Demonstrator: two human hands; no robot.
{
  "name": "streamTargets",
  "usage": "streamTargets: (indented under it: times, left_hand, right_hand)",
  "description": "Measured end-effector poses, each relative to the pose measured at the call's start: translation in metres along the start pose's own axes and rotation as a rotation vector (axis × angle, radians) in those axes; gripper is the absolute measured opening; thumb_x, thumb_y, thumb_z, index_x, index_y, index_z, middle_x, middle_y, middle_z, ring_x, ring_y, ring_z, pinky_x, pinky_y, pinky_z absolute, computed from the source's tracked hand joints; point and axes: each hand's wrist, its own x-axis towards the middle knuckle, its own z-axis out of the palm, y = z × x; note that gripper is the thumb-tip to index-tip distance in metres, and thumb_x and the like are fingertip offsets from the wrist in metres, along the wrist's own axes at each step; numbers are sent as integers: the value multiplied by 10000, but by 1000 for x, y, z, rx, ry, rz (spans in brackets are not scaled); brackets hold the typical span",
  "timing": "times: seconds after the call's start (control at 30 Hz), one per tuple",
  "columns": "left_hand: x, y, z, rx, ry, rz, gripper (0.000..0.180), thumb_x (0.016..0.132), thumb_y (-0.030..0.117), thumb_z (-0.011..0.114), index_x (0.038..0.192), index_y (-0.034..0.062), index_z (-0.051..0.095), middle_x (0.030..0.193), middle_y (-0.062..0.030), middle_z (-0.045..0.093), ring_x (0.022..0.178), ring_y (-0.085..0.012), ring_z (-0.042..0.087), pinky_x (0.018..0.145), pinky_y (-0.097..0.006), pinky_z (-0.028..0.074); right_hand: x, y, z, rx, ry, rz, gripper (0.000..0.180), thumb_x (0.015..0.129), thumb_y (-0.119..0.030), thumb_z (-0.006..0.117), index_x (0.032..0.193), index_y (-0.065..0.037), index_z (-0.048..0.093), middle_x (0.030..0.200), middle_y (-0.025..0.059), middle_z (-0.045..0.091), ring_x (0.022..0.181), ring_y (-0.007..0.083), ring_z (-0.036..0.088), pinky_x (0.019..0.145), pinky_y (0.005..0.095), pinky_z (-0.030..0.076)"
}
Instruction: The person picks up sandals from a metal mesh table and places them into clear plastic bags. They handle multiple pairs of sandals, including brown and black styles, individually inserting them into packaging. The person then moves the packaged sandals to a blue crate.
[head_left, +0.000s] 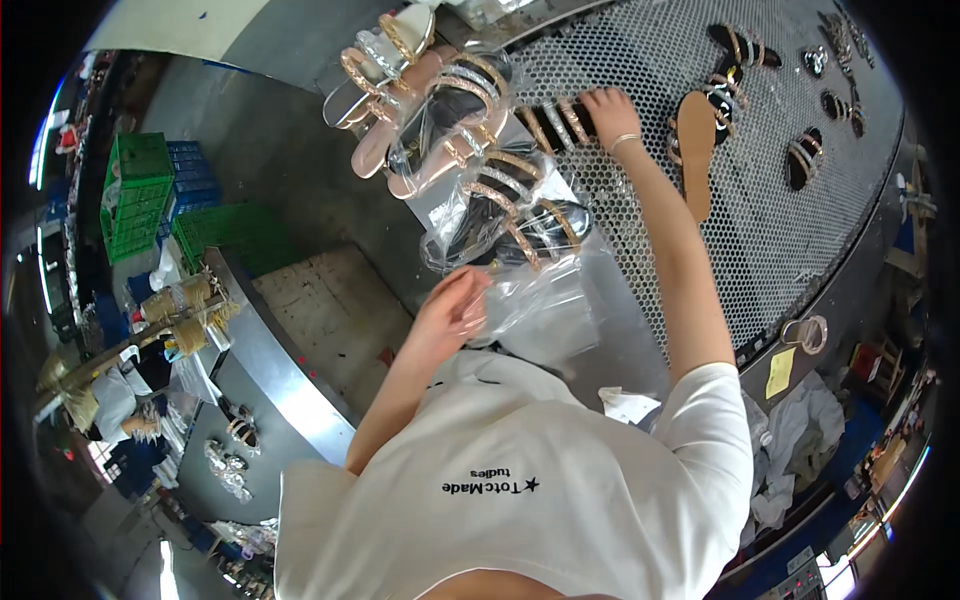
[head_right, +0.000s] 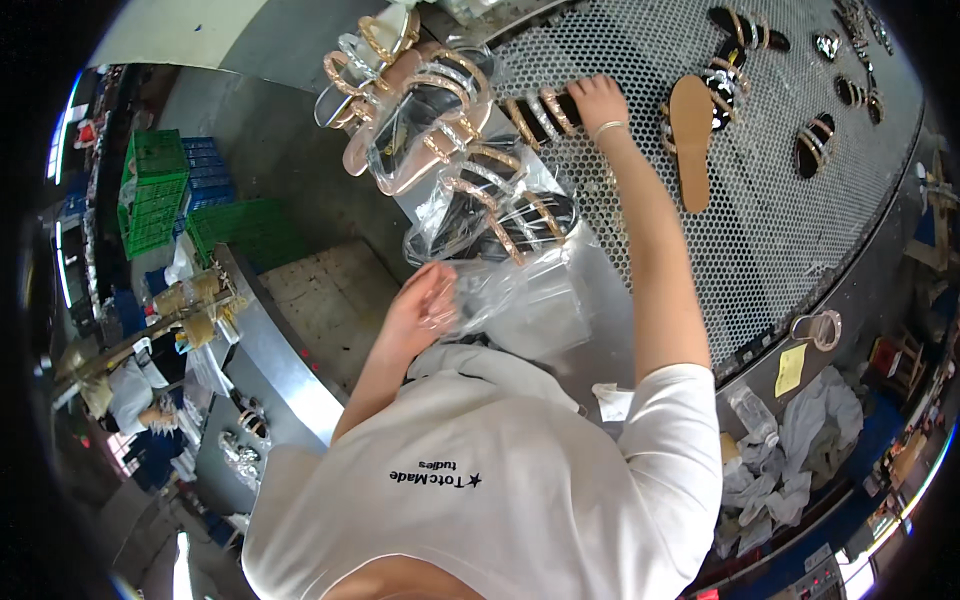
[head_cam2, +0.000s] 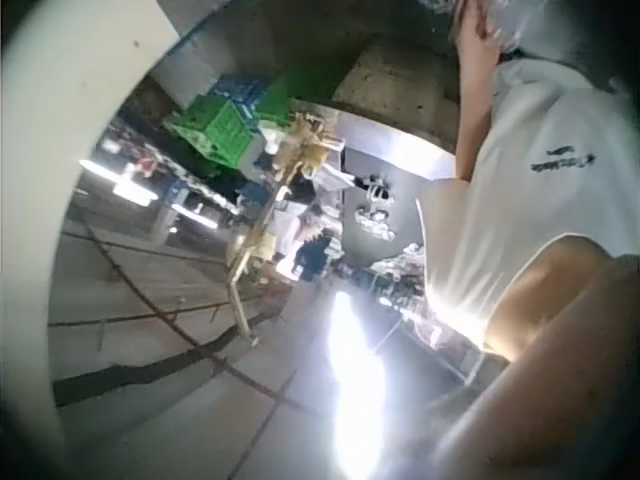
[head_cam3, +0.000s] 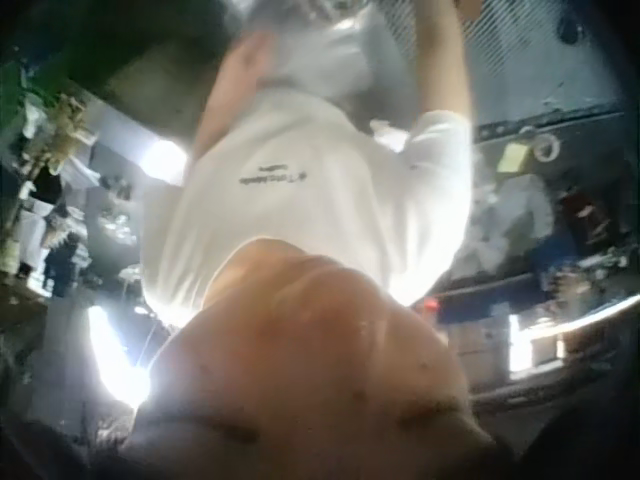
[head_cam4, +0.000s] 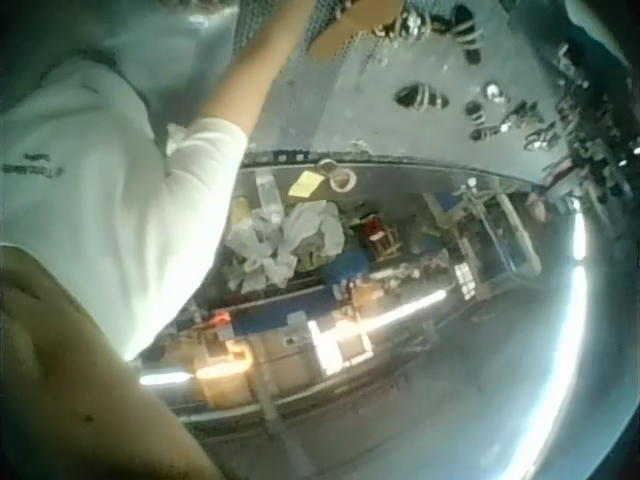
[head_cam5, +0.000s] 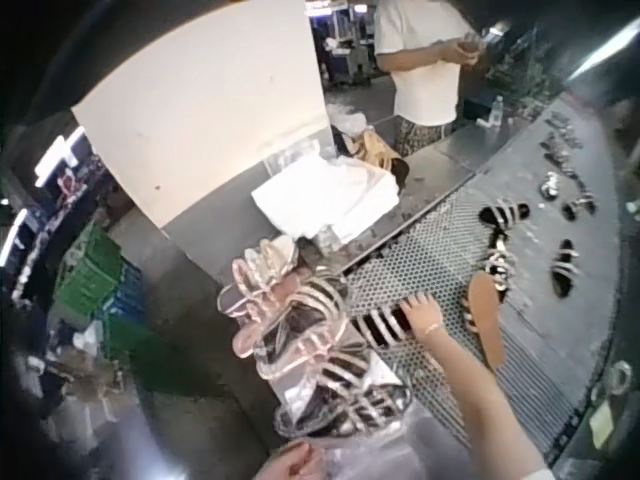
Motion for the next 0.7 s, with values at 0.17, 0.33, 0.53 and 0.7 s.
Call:
streamTargets:
  times: [0.17,0.33,0.53,0.7]
  left_hand:
    - [50,-45,-7,-184,44,-206,214,918,289,443,1018,119,526,564,46,364,440,-53,306,414,-199,237]
    - [92,-95,-17,-234,23,-362,232,914,327,445,1056,156,513,562,50,354,446,-50,308,411,-196,245]
    - [109,-126,-27,-169,120,-457,229,908,303,462,1078,163,528,551,47,399,425,-43,325,374,-192,240]
    - [105,-142,-9,910,27,142,160,877,227,503,928,160,639,562,-17,465,493,-99,477,421,-231,353]
  right_hand:
    - [-91,30,-64,107,-187,232,527,496,-283,740,968,-102,591,995,88,517,1030,235,454,871,396,343]
    - [-240,11,-112,1290,5,501,520,636,-187,757,1038,26,505,937,127,605,823,220,581,752,296,461]
    - [-367,-61,-116,820,-185,449,511,679,-253,708,1105,-69,492,886,143,596,739,337,594,617,379,480]
    - [-390,-88,-115,611,-461,458,584,649,-296,715,1172,-165,490,859,117,598,723,315,598,598,395,477]
